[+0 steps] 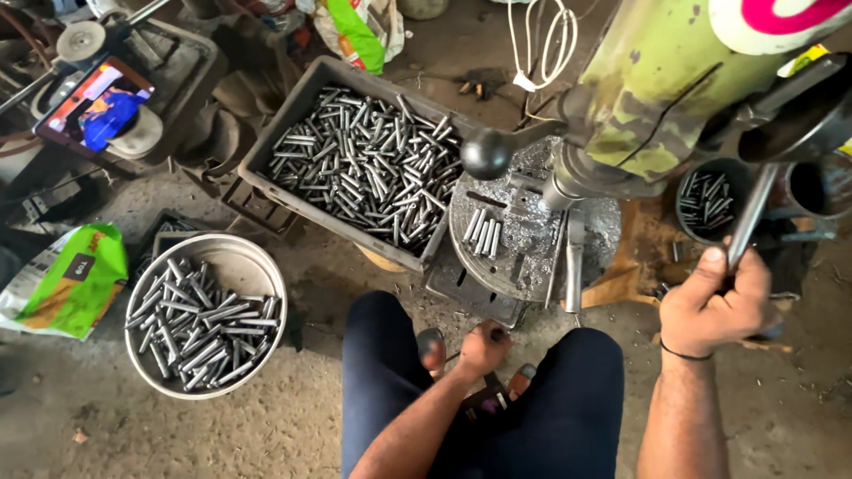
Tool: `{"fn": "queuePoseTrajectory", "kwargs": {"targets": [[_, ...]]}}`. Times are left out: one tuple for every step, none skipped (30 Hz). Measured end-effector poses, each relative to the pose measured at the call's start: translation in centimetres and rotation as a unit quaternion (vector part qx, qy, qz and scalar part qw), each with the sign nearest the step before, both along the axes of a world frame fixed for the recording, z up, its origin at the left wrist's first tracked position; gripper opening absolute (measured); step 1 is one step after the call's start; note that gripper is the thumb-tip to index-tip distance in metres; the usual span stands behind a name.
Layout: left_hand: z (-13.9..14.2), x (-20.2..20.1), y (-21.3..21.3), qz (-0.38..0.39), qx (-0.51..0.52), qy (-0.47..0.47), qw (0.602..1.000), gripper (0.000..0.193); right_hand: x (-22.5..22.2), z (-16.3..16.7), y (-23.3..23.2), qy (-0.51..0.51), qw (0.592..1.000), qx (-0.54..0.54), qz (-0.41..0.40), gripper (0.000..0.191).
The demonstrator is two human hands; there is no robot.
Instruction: The person sits at a bench-mounted drill press and cuts metal rods into short pieces one at a time, holding each rod against the rotating cutter and collecting the cut pieces in a bowl and tray.
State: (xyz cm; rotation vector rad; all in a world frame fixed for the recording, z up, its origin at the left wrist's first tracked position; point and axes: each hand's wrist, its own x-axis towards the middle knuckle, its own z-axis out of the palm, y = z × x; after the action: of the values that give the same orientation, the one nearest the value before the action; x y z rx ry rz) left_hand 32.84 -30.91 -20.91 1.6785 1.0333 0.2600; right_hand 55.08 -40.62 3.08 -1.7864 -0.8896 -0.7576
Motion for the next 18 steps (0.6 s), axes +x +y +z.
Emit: {"fn": "queuePoseTrajectory", "kwargs": {"targets": [[0.01, -0.01, 0.01, -0.007, -0.002, 0.005, 1.0, 0.03, -0.04, 0.07, 0.05, -0.001, 1.0, 0.006, 0.007, 0.025], [0.01, -0.01, 0.03, -0.013, -0.004, 0.011, 1.0, 0.031, -0.09, 0.15, 0.07, 0.0, 1.0, 0.0, 0.001, 0.025], [0.01, -0.01, 0.06, -0.018, -0.006, 0.016, 1.0, 0.032, -0.14, 0.23, 0.09, 0.002, 1.0, -0.006, -0.005, 0.025], [0.0, 0.0, 0.07, -0.018, -0.009, 0.016, 1.0, 0.032, -0.2, 0.3, 0.09, 0.004, 1.0, -0.012, -0.012, 0.024], [-0.01, 0.02, 0.09, -0.018, -0.011, 0.016, 1.0, 0.031, -0.23, 0.35, 0.1, -0.002, 1.0, -0.015, -0.011, 0.024], [-0.02, 0.04, 0.09, -0.018, -0.013, 0.015, 1.0, 0.031, -0.24, 0.4, 0.1, -0.007, 1.0, -0.018, -0.01, 0.023], [-0.04, 0.06, 0.11, -0.017, -0.009, 0.013, 1.0, 0.031, -0.23, 0.42, 0.12, -0.013, 1.0, -0.02, -0.01, 0.022], [-0.04, 0.05, 0.11, -0.016, -0.004, 0.01, 1.0, 0.032, -0.18, 0.43, 0.15, -0.016, 1.0, -0.018, -0.011, 0.022], [-0.04, 0.03, 0.09, -0.015, -0.001, 0.007, 1.0, 0.032, -0.15, 0.41, 0.17, -0.018, 1.0, -0.016, -0.012, 0.022], [-0.03, 0.01, 0.08, -0.014, -0.006, 0.005, 1.0, 0.032, -0.09, 0.39, 0.2, -0.02, 1.0, -0.015, -0.013, 0.022], [-0.02, -0.02, 0.07, -0.014, -0.01, 0.003, 1.0, 0.032, -0.04, 0.35, 0.23, -0.019, 1.0, -0.015, -0.015, 0.022], [-0.01, -0.05, 0.07, -0.014, -0.015, 0.001, 1.0, 0.032, 0.0, 0.29, 0.26, -0.018, 1.0, -0.015, -0.017, 0.022], [0.0, -0.09, 0.06, -0.016, -0.013, 0.003, 1.0, 0.032, 0.04, 0.24, 0.28, -0.018, 1.0, -0.017, -0.019, 0.022], [0.0, -0.12, 0.05, -0.019, -0.011, 0.005, 1.0, 0.032, 0.05, 0.2, 0.27, -0.023, 0.999, -0.019, -0.02, 0.022], [-0.01, -0.14, 0.06, -0.022, -0.008, 0.006, 1.0, 0.033, 0.07, 0.15, 0.28, -0.03, 0.999, -0.021, -0.021, 0.021], [-0.03, -0.16, 0.04, -0.018, -0.01, -0.001, 1.0, 0.032, 0.08, 0.12, 0.28, -0.036, 0.999, -0.024, -0.021, 0.021], [-0.07, -0.19, 0.04, -0.015, -0.011, -0.007, 1.0, 0.032, 0.07, 0.09, 0.27, -0.028, 0.999, -0.022, -0.021, 0.021], [-0.11, -0.2, 0.04, -0.012, -0.012, -0.014, 1.0, 0.032, 0.06, 0.07, 0.28, -0.02, 0.999, -0.02, -0.021, 0.021]]}}
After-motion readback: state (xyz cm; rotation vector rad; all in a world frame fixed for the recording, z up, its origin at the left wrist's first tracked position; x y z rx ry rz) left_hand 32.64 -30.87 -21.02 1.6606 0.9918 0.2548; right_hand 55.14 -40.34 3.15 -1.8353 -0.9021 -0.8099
